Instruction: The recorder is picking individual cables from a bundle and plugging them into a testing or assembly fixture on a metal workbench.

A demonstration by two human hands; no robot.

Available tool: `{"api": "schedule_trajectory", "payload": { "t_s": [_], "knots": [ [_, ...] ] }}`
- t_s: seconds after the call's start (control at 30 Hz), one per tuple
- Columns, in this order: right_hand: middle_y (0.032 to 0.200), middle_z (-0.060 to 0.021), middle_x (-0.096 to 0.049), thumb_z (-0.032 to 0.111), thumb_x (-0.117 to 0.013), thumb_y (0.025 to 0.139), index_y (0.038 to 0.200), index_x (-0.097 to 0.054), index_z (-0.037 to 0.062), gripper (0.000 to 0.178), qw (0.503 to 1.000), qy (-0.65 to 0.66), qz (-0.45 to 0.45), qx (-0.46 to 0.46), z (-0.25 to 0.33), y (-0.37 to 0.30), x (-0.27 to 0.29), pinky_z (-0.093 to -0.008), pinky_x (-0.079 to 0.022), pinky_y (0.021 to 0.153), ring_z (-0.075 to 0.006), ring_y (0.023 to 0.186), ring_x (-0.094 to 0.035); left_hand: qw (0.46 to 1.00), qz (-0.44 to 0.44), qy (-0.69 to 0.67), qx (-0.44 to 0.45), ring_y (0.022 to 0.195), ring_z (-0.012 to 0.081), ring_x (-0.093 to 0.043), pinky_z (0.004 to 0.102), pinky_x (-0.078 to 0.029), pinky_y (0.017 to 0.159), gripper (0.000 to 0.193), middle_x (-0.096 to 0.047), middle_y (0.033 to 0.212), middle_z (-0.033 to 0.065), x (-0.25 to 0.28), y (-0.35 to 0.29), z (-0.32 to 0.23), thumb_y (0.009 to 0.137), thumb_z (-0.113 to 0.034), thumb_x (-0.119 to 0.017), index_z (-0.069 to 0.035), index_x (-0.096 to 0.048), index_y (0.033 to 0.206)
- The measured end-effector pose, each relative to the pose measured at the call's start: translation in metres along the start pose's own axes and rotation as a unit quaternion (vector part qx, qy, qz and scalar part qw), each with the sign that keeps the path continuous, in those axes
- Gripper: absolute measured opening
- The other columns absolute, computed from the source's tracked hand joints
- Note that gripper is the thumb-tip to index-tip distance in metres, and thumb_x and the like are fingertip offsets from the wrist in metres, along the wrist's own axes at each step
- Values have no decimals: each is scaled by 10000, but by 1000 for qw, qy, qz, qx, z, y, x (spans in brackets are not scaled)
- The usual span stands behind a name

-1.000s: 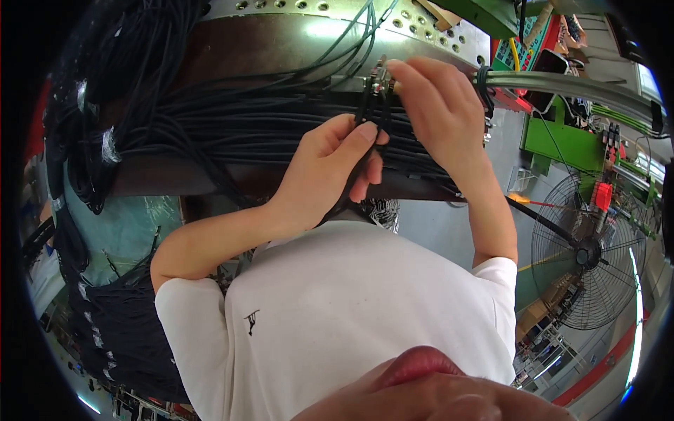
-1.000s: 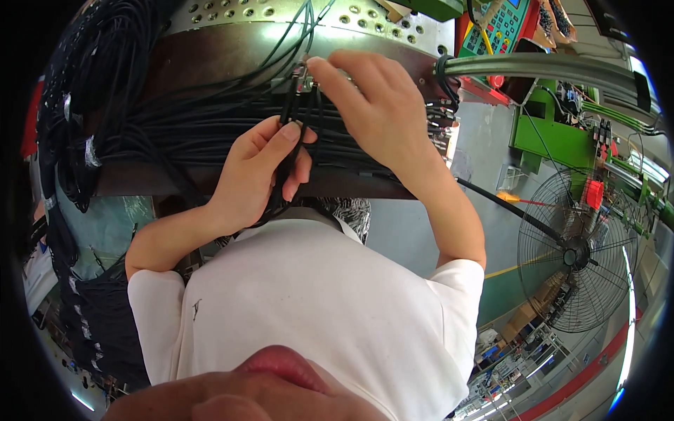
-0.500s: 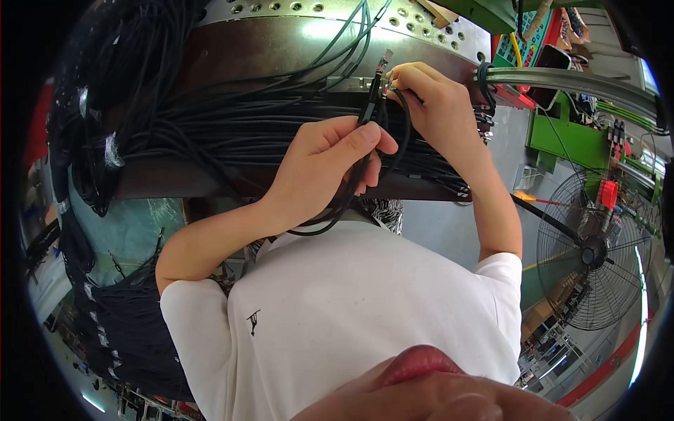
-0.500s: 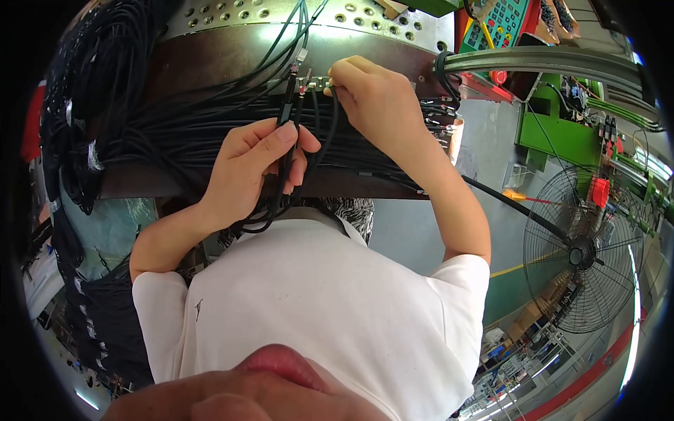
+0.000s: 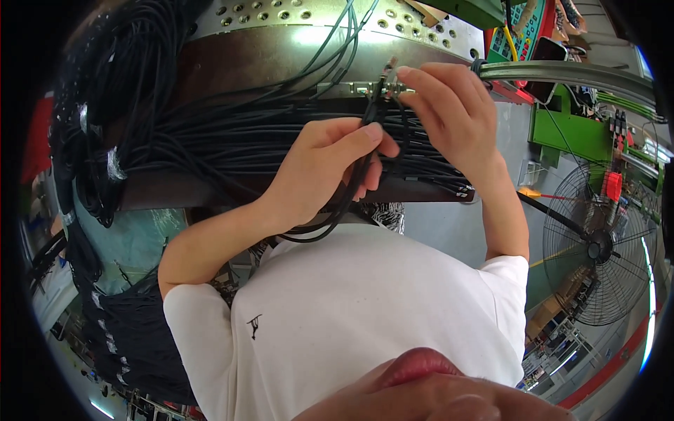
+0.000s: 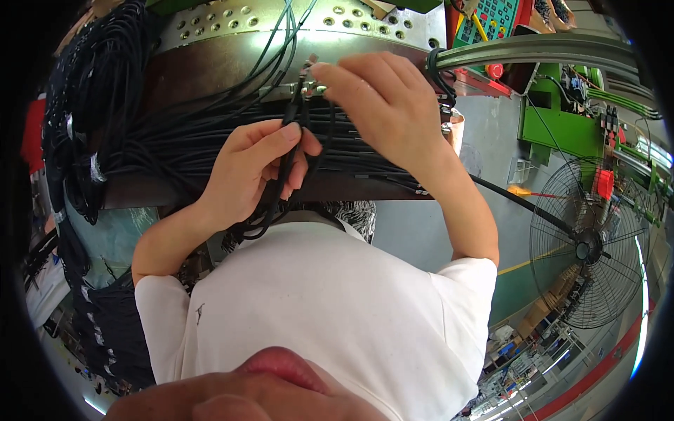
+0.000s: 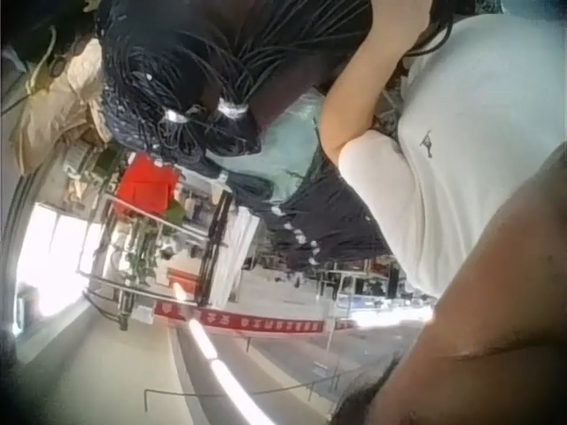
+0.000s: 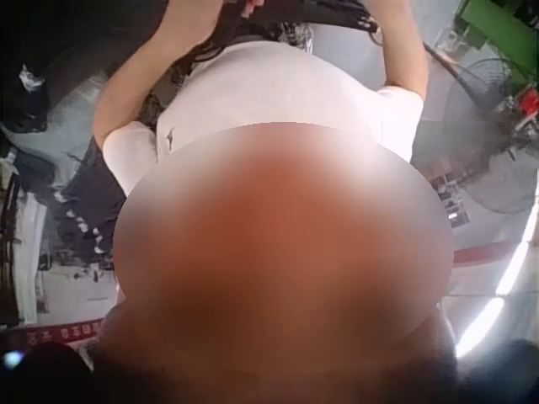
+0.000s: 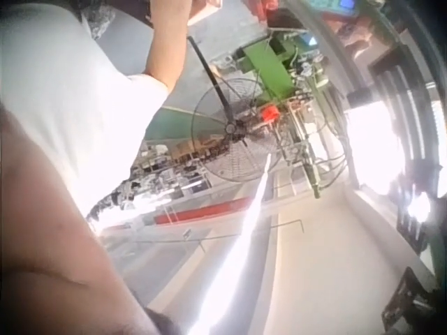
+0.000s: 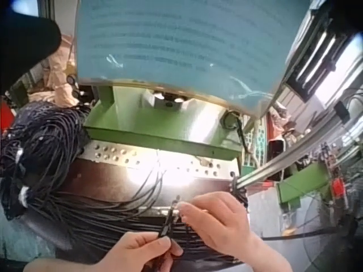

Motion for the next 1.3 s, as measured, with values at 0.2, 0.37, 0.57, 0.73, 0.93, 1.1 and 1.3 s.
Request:
{"api": "schedule_trajectory", "payload": {
  "t_s": [0.2,0.37,0.57,0.73,0.93,1.1,1.3],
  "knots": [
    [954,-45,-644,42,-698,742,863,-645,68,136,996,-34,-51,-65,-18,-24,5,-316,-507,687,-212,836,-631,997,6,78,-10,713,105,-605,245,-491,647,336,-657,810,77,-6,-4,-8,1015,-259,-508,35,-634,1119],
    [955,-67,-648,-22,-685,808,897,-599,12,128,947,213,-36,-238,-26,-44,-20,-286,-521,669,-214,792,-655,994,-57,68,-59,870,108,-615,260,-507,794,442,-673,933,69,1,-4,-4,1022,-249,-507,-8,-462,1390],
    [974,-64,-630,-51,-669,811,903,-585,0,135,949,234,16,-212,-31,-37,-16,-289,-509,668,-200,776,-639,987,-51,133,-70,618,74,-560,209,-470,561,459,-620,765,38,-5,14,-17,1036,-360,-453,-49,-483,1373],
    [959,-68,-618,-57,-663,797,899,-580,13,148,951,229,8,-208,-36,-38,-17,-313,-507,663,-243,772,-630,983,-31,135,-121,506,42,-466,195,-375,460,449,-522,617,-18,-11,25,-16,1042,-393,-428,-38,-594,1261],
    [947,-63,-610,-22,-686,783,910,-581,39,175,967,160,21,-200,-31,-41,-16,-329,-510,649,-262,770,-623,995,-53,62,-53,449,60,-456,203,-366,433,326,-486,543,-3,-16,27,-20,1033,-285,-447,-24,-640,1059],
    [934,-21,-610,73,-727,731,918,-642,114,209,998,-33,-50,-21,-4,-18,23,-328,-476,699,-210,818,-615,997,-27,79,-2,444,89,-463,215,-374,433,357,-536,550,34,-17,30,-22,1009,-283,-435,-2,-635,916],
    [827,4,-617,66,-718,717,911,-640,111,214,984,-171,-55,9,-24,-34,34,-335,-466,683,-206,778,-610,927,8,373,-39,462,118,-491,269,-387,447,364,-524,539,51,-18,10,-36,965,-198,-442,-10,-574,682]
  ]
}}
Point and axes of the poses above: each hand's wrist, its own y-axis towards the middle knuckle, its own x-axis out of the back of the hand, z = x × y, the point moved 3 cm from there along y, towards the middle knuckle
